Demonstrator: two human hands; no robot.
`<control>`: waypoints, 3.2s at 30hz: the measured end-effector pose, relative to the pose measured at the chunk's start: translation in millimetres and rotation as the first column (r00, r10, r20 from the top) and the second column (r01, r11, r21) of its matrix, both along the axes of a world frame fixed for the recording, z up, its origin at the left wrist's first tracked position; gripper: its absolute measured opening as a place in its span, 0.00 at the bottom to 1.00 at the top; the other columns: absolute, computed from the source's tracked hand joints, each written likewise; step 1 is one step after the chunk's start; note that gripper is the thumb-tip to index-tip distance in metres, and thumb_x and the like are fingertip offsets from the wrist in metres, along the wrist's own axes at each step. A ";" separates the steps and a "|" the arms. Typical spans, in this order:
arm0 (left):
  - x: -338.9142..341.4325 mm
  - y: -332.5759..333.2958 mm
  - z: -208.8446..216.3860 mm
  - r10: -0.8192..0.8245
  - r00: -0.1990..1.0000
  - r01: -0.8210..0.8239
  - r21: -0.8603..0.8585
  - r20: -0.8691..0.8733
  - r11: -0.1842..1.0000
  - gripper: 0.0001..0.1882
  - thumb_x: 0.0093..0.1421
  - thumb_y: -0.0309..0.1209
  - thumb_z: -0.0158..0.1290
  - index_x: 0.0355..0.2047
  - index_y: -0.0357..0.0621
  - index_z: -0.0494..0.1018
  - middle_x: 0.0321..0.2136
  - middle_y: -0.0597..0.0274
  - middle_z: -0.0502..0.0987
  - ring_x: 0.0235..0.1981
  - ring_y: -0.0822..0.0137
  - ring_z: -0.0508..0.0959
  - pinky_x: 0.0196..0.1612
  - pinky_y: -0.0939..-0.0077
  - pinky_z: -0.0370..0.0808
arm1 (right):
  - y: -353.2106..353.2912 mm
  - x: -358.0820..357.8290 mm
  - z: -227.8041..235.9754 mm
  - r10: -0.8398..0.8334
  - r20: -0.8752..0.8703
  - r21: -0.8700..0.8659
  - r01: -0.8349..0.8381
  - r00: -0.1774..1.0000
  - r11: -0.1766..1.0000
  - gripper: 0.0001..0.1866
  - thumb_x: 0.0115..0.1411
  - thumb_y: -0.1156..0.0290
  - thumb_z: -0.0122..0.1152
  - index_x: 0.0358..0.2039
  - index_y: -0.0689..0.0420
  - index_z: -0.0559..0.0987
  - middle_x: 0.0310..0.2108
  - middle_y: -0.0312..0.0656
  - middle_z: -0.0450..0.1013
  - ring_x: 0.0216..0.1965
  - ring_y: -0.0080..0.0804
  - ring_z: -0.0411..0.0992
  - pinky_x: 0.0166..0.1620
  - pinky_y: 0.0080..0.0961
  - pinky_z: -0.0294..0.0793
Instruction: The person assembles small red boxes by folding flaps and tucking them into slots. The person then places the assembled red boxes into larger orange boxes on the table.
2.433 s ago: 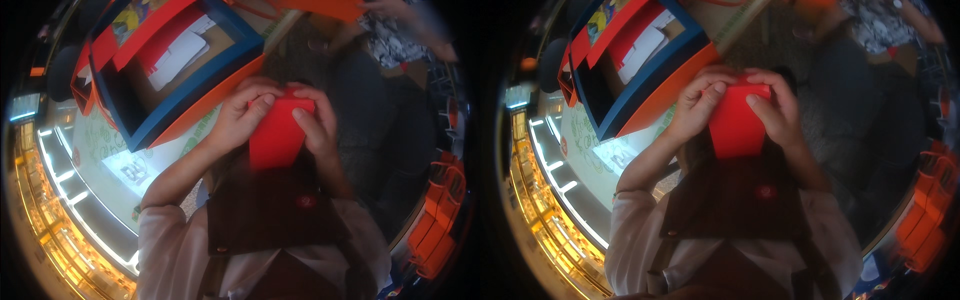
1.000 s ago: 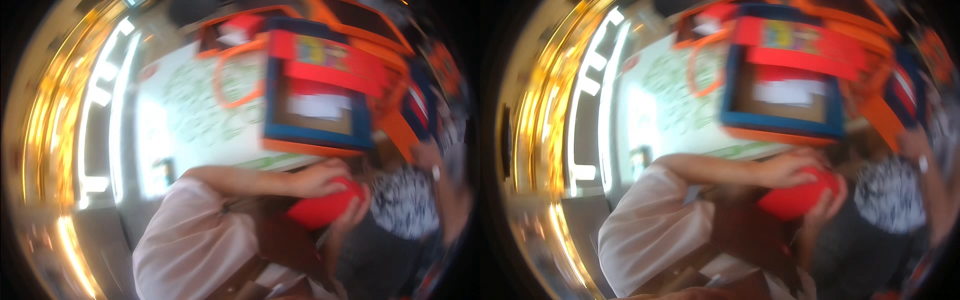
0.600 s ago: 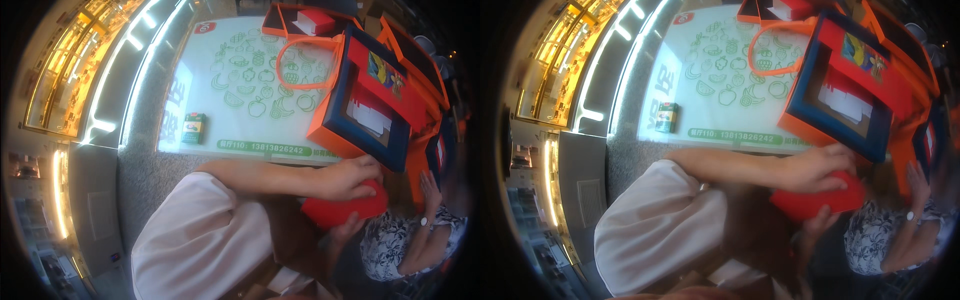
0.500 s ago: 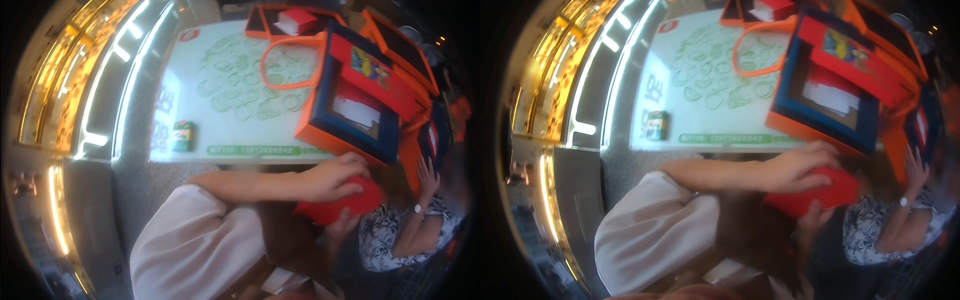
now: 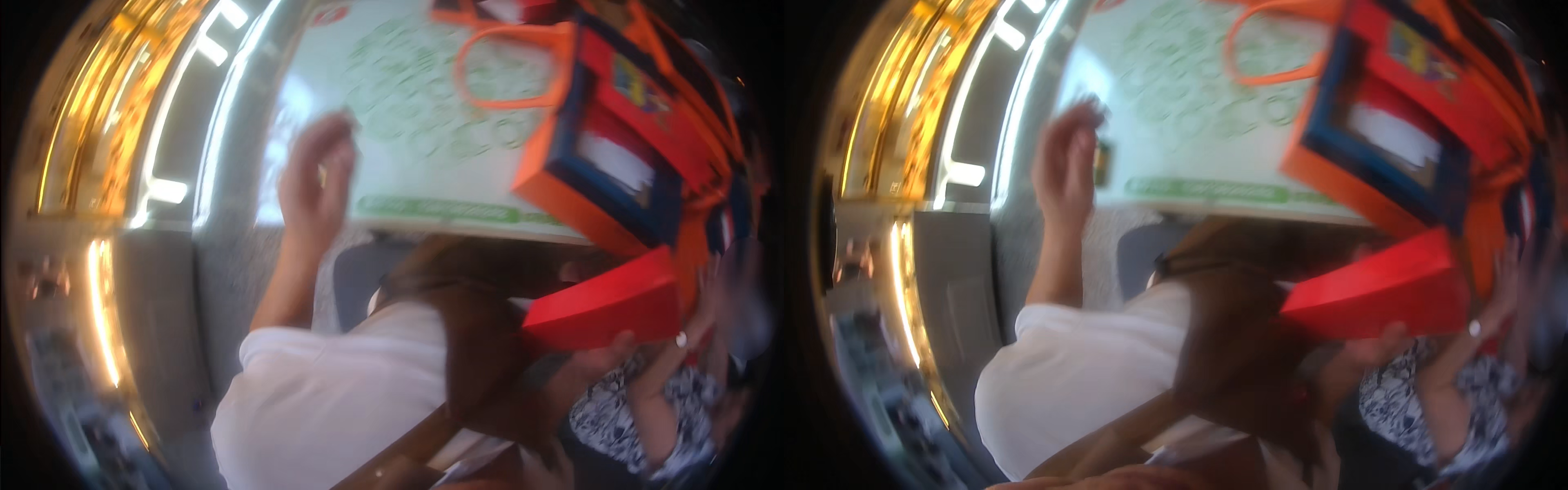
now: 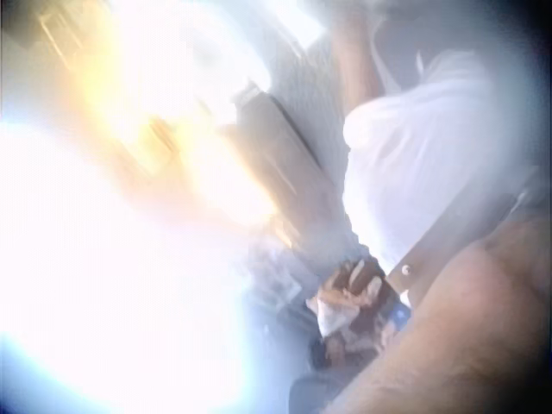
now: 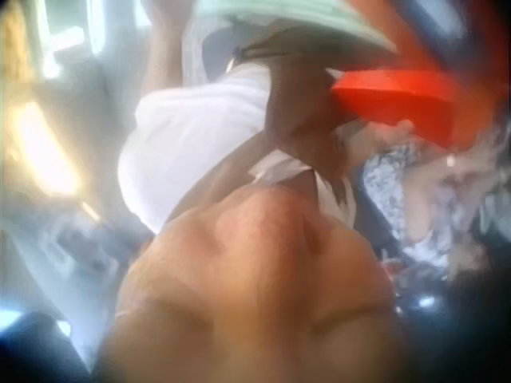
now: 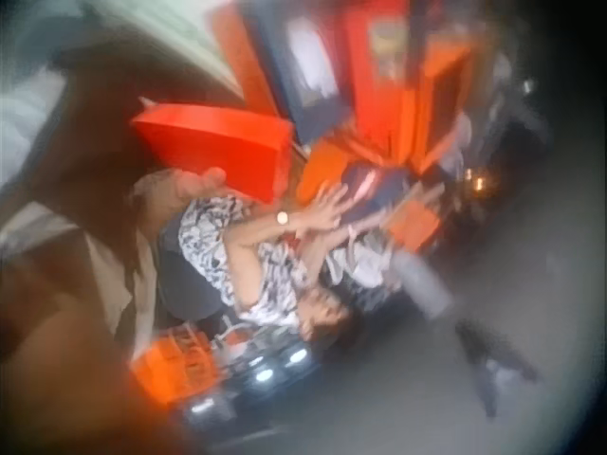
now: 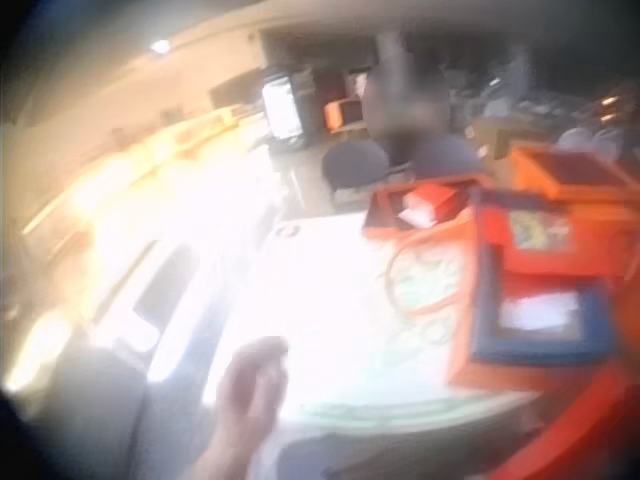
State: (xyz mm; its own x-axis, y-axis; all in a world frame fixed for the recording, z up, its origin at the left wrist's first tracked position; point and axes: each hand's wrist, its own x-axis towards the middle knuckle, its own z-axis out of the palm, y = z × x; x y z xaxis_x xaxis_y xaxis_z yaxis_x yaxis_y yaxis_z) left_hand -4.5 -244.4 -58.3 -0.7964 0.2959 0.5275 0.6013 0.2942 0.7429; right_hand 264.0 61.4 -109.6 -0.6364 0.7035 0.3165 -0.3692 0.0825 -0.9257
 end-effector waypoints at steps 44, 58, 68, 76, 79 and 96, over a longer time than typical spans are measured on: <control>-114.5 -99.5 -156.4 -0.160 0.810 -0.421 -0.750 -0.564 0.510 0.19 0.74 0.31 0.41 0.62 0.44 0.69 0.57 0.41 0.67 0.60 0.37 0.71 0.60 0.42 0.74 | 2.3 -92.2 -1.3 0.469 0.297 0.091 -0.514 0.831 0.853 0.42 0.62 0.60 0.68 0.71 0.55 0.58 0.56 0.53 0.73 0.54 0.45 0.76 0.56 0.37 0.75; -167.2 -56.7 -211.2 -0.061 0.827 -0.411 -0.675 -0.559 0.612 0.18 0.72 0.31 0.43 0.59 0.45 0.71 0.53 0.42 0.72 0.60 0.39 0.71 0.62 0.43 0.72 | 5.8 -100.8 -7.3 0.465 0.266 0.060 -0.496 0.844 0.866 0.41 0.62 0.58 0.66 0.71 0.54 0.59 0.55 0.51 0.74 0.54 0.44 0.76 0.57 0.37 0.75; -160.2 16.2 -122.7 0.031 0.908 -0.235 -0.447 -0.417 0.863 0.20 0.74 0.37 0.40 0.60 0.42 0.70 0.55 0.43 0.74 0.59 0.44 0.73 0.62 0.48 0.72 | 12.3 -104.1 -16.7 0.459 0.237 0.101 -0.491 0.856 0.865 0.40 0.62 0.60 0.66 0.71 0.55 0.59 0.56 0.52 0.74 0.54 0.44 0.76 0.56 0.37 0.75; -136.9 108.9 61.8 -0.168 0.780 0.115 -0.125 -0.603 0.985 0.24 0.76 0.42 0.37 0.59 0.38 0.70 0.56 0.45 0.75 0.58 0.49 0.76 0.62 0.54 0.73 | 11.1 -87.3 -20.2 0.335 0.253 0.134 -0.376 0.908 0.917 0.38 0.59 0.61 0.71 0.66 0.61 0.66 0.52 0.51 0.77 0.51 0.42 0.78 0.55 0.36 0.76; -128.6 124.5 105.9 -0.237 0.693 0.228 -0.104 -0.681 0.968 0.26 0.76 0.44 0.36 0.59 0.37 0.70 0.56 0.45 0.76 0.58 0.51 0.77 0.62 0.56 0.73 | 12.3 -71.7 -16.0 0.225 0.308 0.211 -0.297 0.925 0.931 0.39 0.58 0.60 0.73 0.65 0.61 0.66 0.52 0.51 0.77 0.51 0.41 0.78 0.55 0.35 0.76; -121.3 147.1 125.9 -0.330 0.753 0.271 -0.189 -0.569 0.944 0.26 0.76 0.44 0.37 0.59 0.36 0.70 0.56 0.45 0.76 0.58 0.51 0.77 0.62 0.57 0.73 | 12.0 -23.6 -2.0 0.105 0.441 0.032 -0.133 0.891 0.991 0.39 0.58 0.64 0.74 0.64 0.63 0.64 0.53 0.49 0.76 0.55 0.33 0.75 0.58 0.32 0.72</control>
State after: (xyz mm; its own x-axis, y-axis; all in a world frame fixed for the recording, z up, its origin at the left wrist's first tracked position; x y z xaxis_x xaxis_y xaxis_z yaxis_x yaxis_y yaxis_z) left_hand -125.8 -97.4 67.5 -0.2035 0.5362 0.8192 0.9779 0.0707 0.1967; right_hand 240.3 73.4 -111.6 -0.7978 0.6024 0.0252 0.0618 0.1233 -0.9904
